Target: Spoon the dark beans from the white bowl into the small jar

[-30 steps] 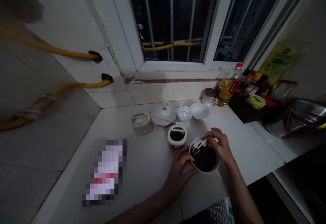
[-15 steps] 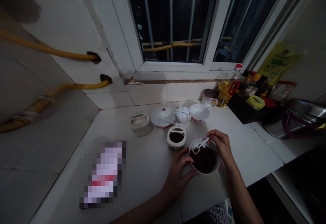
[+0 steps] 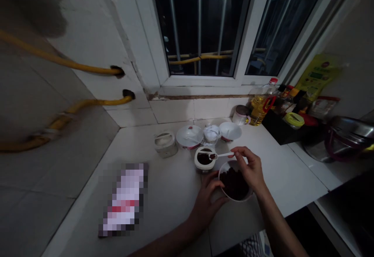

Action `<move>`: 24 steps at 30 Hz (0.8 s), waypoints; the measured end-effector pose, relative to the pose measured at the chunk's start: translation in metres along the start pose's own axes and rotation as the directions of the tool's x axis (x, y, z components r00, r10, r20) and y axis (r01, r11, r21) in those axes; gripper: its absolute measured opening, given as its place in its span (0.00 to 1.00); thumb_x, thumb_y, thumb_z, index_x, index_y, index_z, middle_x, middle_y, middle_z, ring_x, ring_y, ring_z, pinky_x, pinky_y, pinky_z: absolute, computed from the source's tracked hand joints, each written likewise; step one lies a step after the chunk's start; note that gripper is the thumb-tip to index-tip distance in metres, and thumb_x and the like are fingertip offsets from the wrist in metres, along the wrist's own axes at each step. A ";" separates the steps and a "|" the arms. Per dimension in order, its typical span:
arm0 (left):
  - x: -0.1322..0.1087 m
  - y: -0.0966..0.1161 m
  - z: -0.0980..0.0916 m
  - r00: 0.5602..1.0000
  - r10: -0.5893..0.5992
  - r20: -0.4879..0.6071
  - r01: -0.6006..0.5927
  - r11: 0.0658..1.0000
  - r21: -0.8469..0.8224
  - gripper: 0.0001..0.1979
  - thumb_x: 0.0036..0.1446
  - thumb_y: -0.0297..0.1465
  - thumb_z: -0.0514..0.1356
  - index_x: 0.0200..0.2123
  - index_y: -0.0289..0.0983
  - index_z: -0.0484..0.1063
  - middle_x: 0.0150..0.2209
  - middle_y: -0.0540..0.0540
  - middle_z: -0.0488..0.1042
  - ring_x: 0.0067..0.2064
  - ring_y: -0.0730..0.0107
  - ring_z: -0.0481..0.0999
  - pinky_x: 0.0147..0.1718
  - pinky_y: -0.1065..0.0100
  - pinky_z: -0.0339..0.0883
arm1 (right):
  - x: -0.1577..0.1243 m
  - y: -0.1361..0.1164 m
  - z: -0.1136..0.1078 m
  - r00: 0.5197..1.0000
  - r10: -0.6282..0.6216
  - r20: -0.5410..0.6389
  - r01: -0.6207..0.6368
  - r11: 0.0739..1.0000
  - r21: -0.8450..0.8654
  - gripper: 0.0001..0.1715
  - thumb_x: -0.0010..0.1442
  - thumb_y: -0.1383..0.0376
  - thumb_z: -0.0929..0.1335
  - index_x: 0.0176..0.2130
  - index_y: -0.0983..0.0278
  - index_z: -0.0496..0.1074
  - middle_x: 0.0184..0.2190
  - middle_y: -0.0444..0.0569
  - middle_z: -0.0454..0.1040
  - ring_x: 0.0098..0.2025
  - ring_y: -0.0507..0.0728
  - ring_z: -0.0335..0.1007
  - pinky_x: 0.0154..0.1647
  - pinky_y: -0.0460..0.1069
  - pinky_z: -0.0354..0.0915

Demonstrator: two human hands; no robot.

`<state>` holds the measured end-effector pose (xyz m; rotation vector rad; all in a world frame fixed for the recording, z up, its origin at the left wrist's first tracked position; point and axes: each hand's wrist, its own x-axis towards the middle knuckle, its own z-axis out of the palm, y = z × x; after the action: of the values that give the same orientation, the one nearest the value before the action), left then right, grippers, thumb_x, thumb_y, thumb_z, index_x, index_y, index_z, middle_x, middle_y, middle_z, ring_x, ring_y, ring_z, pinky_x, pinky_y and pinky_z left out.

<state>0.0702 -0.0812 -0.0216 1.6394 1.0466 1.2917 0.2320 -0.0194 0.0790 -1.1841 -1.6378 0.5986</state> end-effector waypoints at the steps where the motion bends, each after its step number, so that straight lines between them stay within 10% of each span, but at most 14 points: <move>1: 0.000 0.000 0.000 1.000 0.006 0.001 -0.006 1.000 -0.003 0.10 0.54 0.36 0.66 0.39 0.41 0.73 0.54 0.40 0.67 0.58 0.52 0.67 0.55 0.52 0.63 | -0.001 -0.002 0.004 0.993 -0.115 0.020 0.116 0.991 -0.064 0.10 0.63 0.64 0.63 0.37 0.61 0.75 0.32 0.49 0.78 0.39 0.58 0.72 0.42 0.53 0.66; 7: 0.002 0.000 0.001 1.000 0.022 -0.003 -0.022 1.000 -0.018 0.10 0.54 0.37 0.66 0.38 0.41 0.73 0.53 0.40 0.68 0.58 0.53 0.67 0.55 0.52 0.63 | -0.002 -0.002 0.009 0.843 -0.483 0.236 0.532 0.813 -0.236 0.18 0.61 0.74 0.60 0.44 0.60 0.73 0.35 0.48 0.79 0.42 0.58 0.71 0.55 0.61 0.59; 14: 0.003 0.004 0.000 1.000 -0.006 0.005 0.006 1.000 -0.007 0.10 0.52 0.35 0.68 0.37 0.41 0.74 0.54 0.40 0.68 0.58 0.51 0.67 0.55 0.52 0.64 | -0.008 0.011 -0.025 0.957 -0.289 -0.021 0.276 0.932 -0.233 0.10 0.62 0.67 0.62 0.36 0.59 0.73 0.25 0.46 0.75 0.35 0.59 0.70 0.52 0.60 0.62; 24: 0.002 0.001 -0.001 1.000 -0.010 0.007 0.010 1.000 0.001 0.11 0.52 0.35 0.68 0.38 0.41 0.74 0.53 0.40 0.68 0.58 0.52 0.67 0.55 0.52 0.63 | -0.018 0.023 -0.018 0.962 -0.023 0.271 0.087 0.970 -0.226 0.11 0.57 0.68 0.62 0.31 0.58 0.73 0.26 0.45 0.76 0.38 0.59 0.70 0.53 0.59 0.59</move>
<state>0.0701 -0.0794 -0.0196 1.6363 1.0498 1.2790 0.2588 -0.0289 0.0601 -1.2646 -2.0094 0.5573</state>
